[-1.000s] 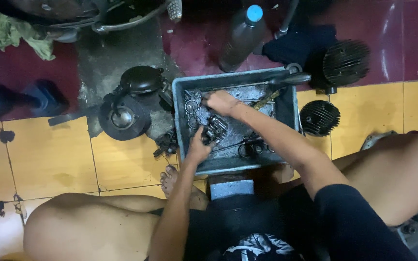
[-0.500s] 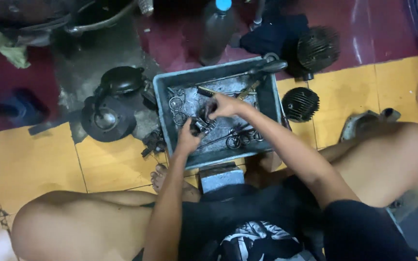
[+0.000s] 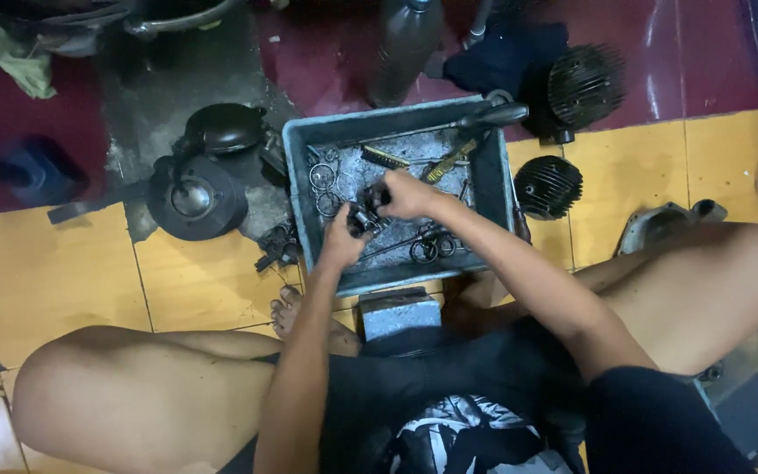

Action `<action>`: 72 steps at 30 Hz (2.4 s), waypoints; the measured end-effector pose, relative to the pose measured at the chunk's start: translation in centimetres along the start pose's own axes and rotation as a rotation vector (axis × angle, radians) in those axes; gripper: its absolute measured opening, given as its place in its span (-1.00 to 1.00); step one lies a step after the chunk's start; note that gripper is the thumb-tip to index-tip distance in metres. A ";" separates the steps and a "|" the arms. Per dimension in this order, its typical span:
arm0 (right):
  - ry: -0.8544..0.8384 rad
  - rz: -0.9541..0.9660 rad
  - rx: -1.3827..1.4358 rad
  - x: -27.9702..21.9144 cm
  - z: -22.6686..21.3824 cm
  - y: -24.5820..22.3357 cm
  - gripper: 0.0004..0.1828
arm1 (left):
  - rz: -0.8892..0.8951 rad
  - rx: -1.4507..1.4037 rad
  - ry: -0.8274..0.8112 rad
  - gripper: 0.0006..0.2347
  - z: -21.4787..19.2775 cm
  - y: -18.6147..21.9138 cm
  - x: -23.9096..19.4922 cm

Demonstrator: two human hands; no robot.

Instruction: A person cleans various small motorcycle engine parts in a tray using a brush and solvent, inspecting each piece.

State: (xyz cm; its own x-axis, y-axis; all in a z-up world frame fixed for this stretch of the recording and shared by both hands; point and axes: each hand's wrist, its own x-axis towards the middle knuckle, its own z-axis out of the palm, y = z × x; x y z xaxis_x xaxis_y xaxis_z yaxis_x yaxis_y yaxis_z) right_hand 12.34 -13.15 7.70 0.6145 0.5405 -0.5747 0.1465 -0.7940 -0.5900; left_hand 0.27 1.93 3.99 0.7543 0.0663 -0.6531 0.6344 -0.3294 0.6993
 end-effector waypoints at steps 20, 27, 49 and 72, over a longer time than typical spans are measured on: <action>0.127 0.309 0.071 -3.7 -3.7 1.8 -0.67 | 0.065 -0.059 0.021 -0.60 0.3 -1.1 0.9; 0.167 0.420 -0.331 -8.5 -9.4 4.7 -0.59 | 0.029 0.024 -0.004 -0.58 0.1 -1.0 1.1; -0.163 -0.033 -0.970 -6.3 2.0 12.8 -0.74 | 0.016 -0.094 -0.024 -0.54 -0.8 1.1 -0.9; 0.771 0.455 1.134 -6.0 -8.3 12.1 0.19 | -0.021 -0.002 -0.037 -0.54 -1.2 3.1 -1.8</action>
State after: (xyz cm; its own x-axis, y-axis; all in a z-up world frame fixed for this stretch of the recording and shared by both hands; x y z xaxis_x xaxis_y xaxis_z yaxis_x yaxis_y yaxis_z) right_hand 16.82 -28.32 8.70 0.7502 -0.2673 -0.6048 -0.6299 -0.0105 -0.7766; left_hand 1.13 1.90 7.68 0.7337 0.0382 -0.6783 0.6508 -0.3261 0.6856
